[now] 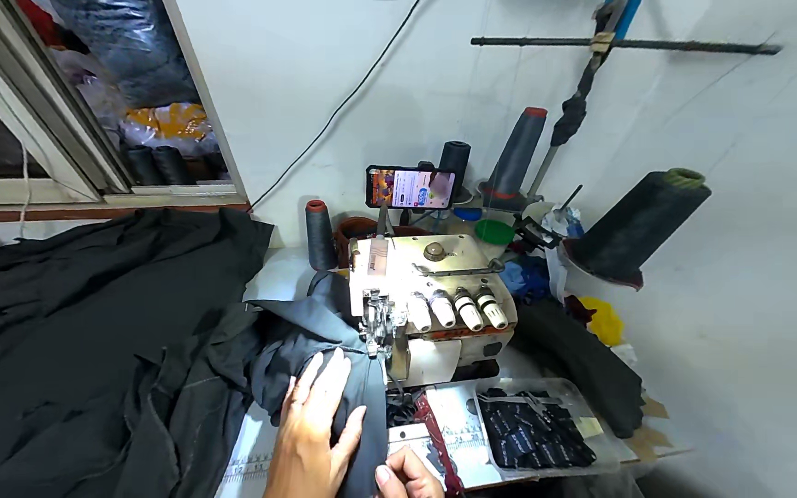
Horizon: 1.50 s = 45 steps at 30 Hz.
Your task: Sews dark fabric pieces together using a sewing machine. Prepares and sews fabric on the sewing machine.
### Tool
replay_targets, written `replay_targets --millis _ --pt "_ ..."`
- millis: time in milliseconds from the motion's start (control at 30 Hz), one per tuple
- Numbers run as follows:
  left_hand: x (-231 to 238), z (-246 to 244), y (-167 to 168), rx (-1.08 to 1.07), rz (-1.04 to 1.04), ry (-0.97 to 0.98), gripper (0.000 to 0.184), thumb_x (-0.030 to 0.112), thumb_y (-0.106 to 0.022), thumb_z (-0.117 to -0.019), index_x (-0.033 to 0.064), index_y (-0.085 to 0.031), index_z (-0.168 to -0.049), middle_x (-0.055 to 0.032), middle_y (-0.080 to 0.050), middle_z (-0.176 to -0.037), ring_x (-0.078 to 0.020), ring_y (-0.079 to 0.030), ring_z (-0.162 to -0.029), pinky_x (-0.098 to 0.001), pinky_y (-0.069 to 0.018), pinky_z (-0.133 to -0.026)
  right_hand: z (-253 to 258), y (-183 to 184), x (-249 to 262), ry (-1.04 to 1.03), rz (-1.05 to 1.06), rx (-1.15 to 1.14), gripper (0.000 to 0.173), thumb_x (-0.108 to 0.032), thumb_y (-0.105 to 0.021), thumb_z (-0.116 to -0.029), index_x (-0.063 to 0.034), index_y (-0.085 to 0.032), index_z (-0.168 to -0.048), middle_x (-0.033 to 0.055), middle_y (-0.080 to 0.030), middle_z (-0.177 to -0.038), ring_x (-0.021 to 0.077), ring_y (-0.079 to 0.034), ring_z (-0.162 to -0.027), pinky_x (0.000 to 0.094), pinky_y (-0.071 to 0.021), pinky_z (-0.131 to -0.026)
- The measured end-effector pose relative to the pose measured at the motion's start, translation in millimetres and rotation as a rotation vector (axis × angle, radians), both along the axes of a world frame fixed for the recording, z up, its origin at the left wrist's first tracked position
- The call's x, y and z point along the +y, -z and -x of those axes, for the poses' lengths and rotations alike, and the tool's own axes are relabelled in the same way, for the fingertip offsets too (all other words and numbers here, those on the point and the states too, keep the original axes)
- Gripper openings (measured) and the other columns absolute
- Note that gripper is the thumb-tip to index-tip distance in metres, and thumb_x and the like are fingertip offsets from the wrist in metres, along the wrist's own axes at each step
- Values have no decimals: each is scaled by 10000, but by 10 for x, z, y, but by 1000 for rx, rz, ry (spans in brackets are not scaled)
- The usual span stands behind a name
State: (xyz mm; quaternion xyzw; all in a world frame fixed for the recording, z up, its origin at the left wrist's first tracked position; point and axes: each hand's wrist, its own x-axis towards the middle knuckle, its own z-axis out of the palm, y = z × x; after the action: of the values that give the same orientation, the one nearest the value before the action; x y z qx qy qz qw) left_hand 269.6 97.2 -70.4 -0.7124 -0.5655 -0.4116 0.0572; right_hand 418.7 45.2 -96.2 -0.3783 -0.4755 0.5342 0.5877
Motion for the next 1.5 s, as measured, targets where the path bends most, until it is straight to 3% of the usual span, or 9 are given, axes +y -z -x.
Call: replay_targets --millis 200,333,467,567,867,1133,1233,1333,1500 --pt "410 205 -217 -126 228 101 597 529 -550 -956 139 -641 -1400 -23 -547 -1514 -279 -393 -1484 -515 -364 -1173 145 -255 511 115 -41 -12 148 21 -532 -969 -9 -610 -847 -26 -596 -675 2 -583 -557 158 -519 -545" --pt "726 338 -409 -159 424 183 608 464 -614 -952 127 -578 -1458 0 -436 -1602 -234 -240 -1551 -478 -249 -1232 265 -254 860 224 57 -8 349 -54 -630 -948 -102 -499 -627 -57 -449 -519 14 -436 -440 178 -382 -449" --pt "810 368 -364 -46 108 96 510 418 -672 -928 59 -697 -1289 -85 -624 -1421 -272 -513 -1398 -540 -369 -1164 275 -264 956 237 132 -68 422 -90 -668 -939 -126 -457 -575 -62 -395 -506 25 -380 -435 200 -332 -448" --pt "557 206 -336 1 -36 44 366 385 -564 -983 135 -786 -1132 -36 -709 -1288 -274 -594 -1312 -604 -394 -1119 282 -242 947 229 112 -42 412 -83 -653 -941 -129 -452 -584 -66 -390 -507 17 -374 -433 192 -328 -444" --pt "564 281 -276 -163 280 193 468 468 -583 -957 195 -714 -1314 -1 -553 -1507 -274 -329 -1515 -479 -345 -1183 337 -283 1025 253 114 -66 405 -59 -586 -983 -93 -513 -585 -54 -437 -514 17 -408 -428 190 -371 -442" --pt "938 417 -550 -189 480 249 336 213 -602 -1029 62 -684 -1318 -101 -407 -1615 -338 -194 -1559 -504 -198 -1245 361 -144 936 288 78 -7 393 -65 -545 -999 -100 -505 -609 -59 -421 -518 27 -421 -445 198 -391 -463" --pt "1003 418 -505 -217 417 187 373 165 -544 -1057 13 -614 -1390 -149 -403 -1610 -338 -251 -1547 -486 -211 -1251 333 -40 692 227 95 78 390 -99 -433 -1057 -53 -607 -711 -74 -464 -534 17 -468 -471 192 -444 -504" --pt "868 402 -474 -272 375 42 393 144 -517 -1070 -7 -570 -1429 -155 -473 -1561 -294 -514 -1396 -447 -392 -1159 280 122 482 108 56 76 451 -127 -376 -1063 -118 -527 -637 -79 -493 -539 12 -493 -484 192 -462 -519" --pt "451 516 -327 -313 281 -15 363 136 -470 -1066 -57 -650 -1315 -213 -658 -1336 -320 -640 -1256 -457 -468 -1096 255 218 385 -23 -50 62 369 -83 -395 -1043 -117 -567 -718 -100 -536 -600 -16 -533 -549 169 -483 -569"
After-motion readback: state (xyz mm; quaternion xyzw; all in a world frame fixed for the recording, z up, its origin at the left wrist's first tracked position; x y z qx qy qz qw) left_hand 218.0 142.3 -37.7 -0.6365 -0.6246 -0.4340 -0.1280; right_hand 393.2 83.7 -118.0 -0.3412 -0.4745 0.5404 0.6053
